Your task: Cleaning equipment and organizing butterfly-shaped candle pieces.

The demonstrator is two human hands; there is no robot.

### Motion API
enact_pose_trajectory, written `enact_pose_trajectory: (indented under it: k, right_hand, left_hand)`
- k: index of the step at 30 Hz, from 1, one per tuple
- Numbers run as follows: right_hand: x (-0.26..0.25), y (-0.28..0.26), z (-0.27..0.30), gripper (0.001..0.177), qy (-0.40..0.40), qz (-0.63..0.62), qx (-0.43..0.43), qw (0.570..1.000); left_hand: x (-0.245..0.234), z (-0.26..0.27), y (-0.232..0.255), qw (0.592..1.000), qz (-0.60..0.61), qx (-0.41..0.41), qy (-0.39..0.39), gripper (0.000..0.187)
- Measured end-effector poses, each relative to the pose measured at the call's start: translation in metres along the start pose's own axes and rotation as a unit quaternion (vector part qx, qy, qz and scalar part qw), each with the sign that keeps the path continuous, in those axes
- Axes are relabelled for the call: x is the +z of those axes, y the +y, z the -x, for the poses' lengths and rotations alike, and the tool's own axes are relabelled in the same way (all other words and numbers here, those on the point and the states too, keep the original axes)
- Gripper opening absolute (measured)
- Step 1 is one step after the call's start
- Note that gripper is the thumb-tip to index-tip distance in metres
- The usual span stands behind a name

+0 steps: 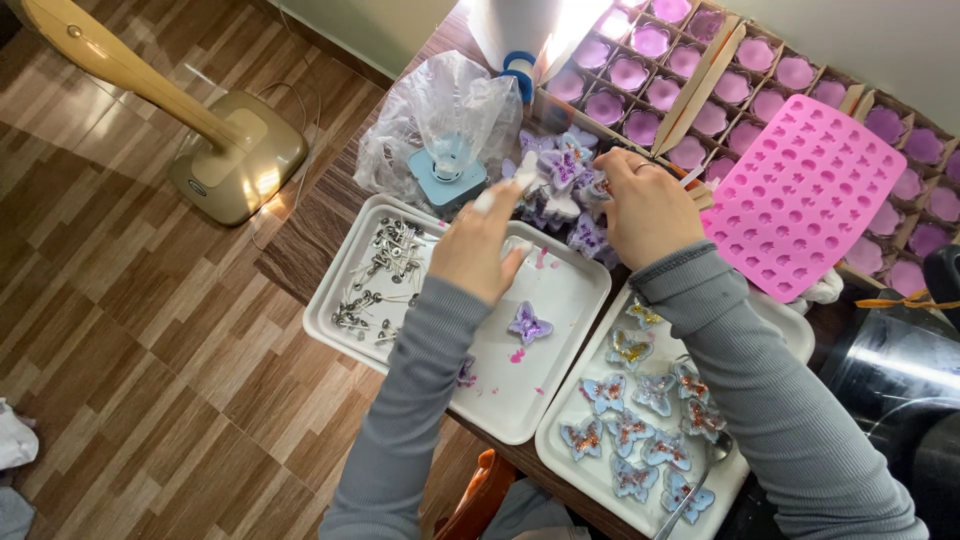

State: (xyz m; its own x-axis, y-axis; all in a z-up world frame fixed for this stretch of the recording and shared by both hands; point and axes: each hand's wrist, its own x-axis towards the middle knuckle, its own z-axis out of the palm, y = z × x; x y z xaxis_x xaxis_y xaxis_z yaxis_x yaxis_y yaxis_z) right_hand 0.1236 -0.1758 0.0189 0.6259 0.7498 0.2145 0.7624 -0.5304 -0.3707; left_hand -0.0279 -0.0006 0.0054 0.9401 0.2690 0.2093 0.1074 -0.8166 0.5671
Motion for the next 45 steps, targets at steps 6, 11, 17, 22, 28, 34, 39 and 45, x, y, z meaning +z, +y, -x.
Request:
enact_pose_trajectory:
  k: [6,11,17,22,28,34,39,45]
  right_hand:
    - [-0.040,-0.031,0.019,0.037,0.043,-0.062,-0.016,0.997]
    - [-0.009,-0.069,0.061,0.038,-0.065,-0.109,-0.057,0.990]
    - [0.040,-0.104,0.092,0.061,-0.222,-0.020,-0.070,0.972]
    - [0.069,-0.096,0.102,0.054,-0.207,0.076,-0.066,0.973]
    - [0.072,-0.079,0.086,0.029,-0.198,0.036,-0.026,0.979]
    - [0.056,-0.080,0.058,0.041,-0.137,-0.013,-0.011,0.990]
    - [0.056,-0.078,0.048,0.047,-0.134,-0.038,-0.002,0.990]
    - [0.071,-0.074,0.036,0.046,-0.099,-0.059,-0.021,0.993]
  left_hand:
    - [-0.039,0.083,0.016,0.938,-0.095,-0.211,-0.258,0.074]
    - [-0.010,0.130,-0.002,0.952,-0.142,-0.159,-0.220,0.082]
    - [0.023,0.151,-0.021,0.957,-0.205,-0.122,-0.163,0.067]
    - [0.007,0.128,-0.004,0.964,-0.157,-0.138,-0.165,0.062]
    - [0.008,0.086,-0.012,0.980,-0.047,-0.177,-0.084,0.065]
    - [0.025,0.016,-0.044,0.987,-0.046,-0.147,0.049,0.067]
    - [0.041,-0.020,-0.063,0.985,-0.082,-0.149,0.042,0.070]
    - [0.057,-0.024,-0.072,0.986,-0.067,-0.153,0.027,0.054]
